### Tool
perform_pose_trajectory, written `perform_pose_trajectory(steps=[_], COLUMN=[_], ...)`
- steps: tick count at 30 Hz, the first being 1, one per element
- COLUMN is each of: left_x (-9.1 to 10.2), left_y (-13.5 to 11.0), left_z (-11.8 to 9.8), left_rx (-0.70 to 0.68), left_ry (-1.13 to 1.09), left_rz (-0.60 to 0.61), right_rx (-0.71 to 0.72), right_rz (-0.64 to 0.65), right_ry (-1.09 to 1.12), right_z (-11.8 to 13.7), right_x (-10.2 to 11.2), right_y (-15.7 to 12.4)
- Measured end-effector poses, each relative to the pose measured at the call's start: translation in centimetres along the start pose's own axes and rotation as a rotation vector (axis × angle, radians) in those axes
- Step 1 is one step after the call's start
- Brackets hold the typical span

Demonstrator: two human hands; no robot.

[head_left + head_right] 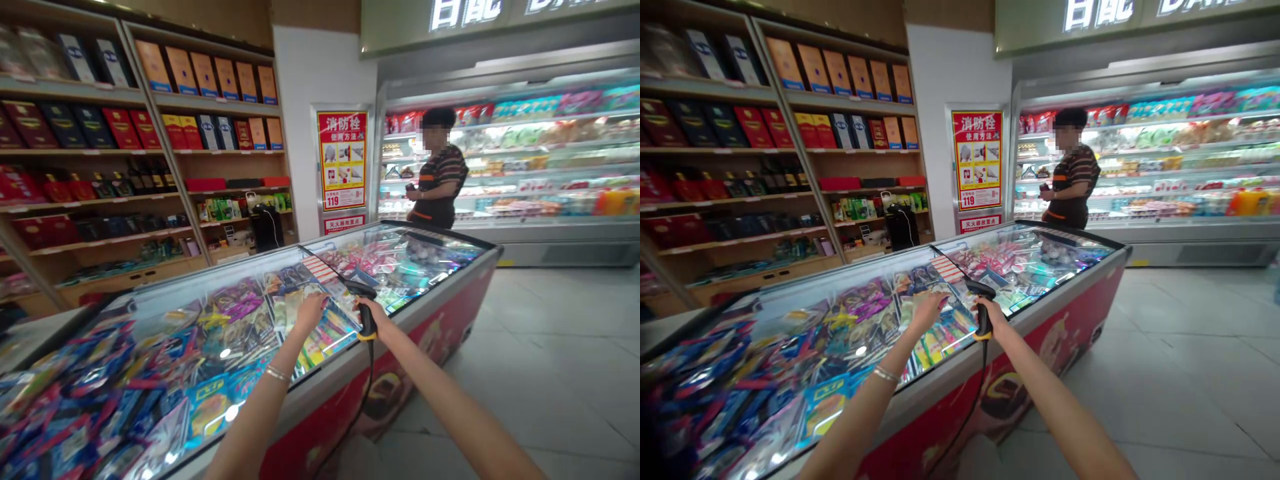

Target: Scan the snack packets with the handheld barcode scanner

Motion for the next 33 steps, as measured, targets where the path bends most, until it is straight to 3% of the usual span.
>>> perform_pose_trajectory(steps=[4, 8, 10, 14, 20, 25, 28, 31, 33], left_x=[-3.3, -6.0, -7.1, -8.6, -8.5, -8.4, -8.1, -6.1, -3.2], left_y=[2.5, 3.9, 4.2, 4.1, 3.6, 3.6, 3.5, 3.0, 2.1], left_z=[-2.5, -3.3, -3.6, -4.2, -5.0, -5.2, -5.1, -3.7, -1.7], left_rx=[0.046, 0.069, 0.05, 0.001, -0.041, 0.013, 0.041, 0.066, 0.084], left_ry=[-0.098, -0.211, -0.203, -0.07, 0.054, 0.099, 0.099, 0.062, 0.07], left_rz=[-0.14, -0.288, -0.283, -0.152, -0.047, -0.06, -0.003, 0.06, 0.014], right_rx=[0.0, 0.008, 0.008, 0.002, -0.023, 0.0, 0.003, 0.009, 0.023], right_rz=[-0.085, -0.135, -0.146, -0.158, -0.212, -0.245, -0.26, -0.28, -0.29], right_ry=[0.053, 0.094, 0.103, 0.094, 0.055, 0.024, 0.021, 0.035, 0.043], right_z=[1.2, 1.3, 1.1, 0.5, -0.3, -0.5, -0.4, 0.1, 0.4], right_x=[3.5, 5.3, 5.5, 5.4, 5.2, 5.1, 5.0, 5.0, 4.8], right_y=[1.4, 3.0, 3.5, 4.2, 5.1, 5.3, 5.2, 4.5, 3.7])
Point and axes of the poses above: each hand's wrist, its own y-axis towards the middle knuckle, its own x-axis out of the back of the hand, z = x × y, the point moved 6 cm from there along y, towards the middle knuckle, and after that the axes turned 2 degrees about -y, right-handed, at the moved point
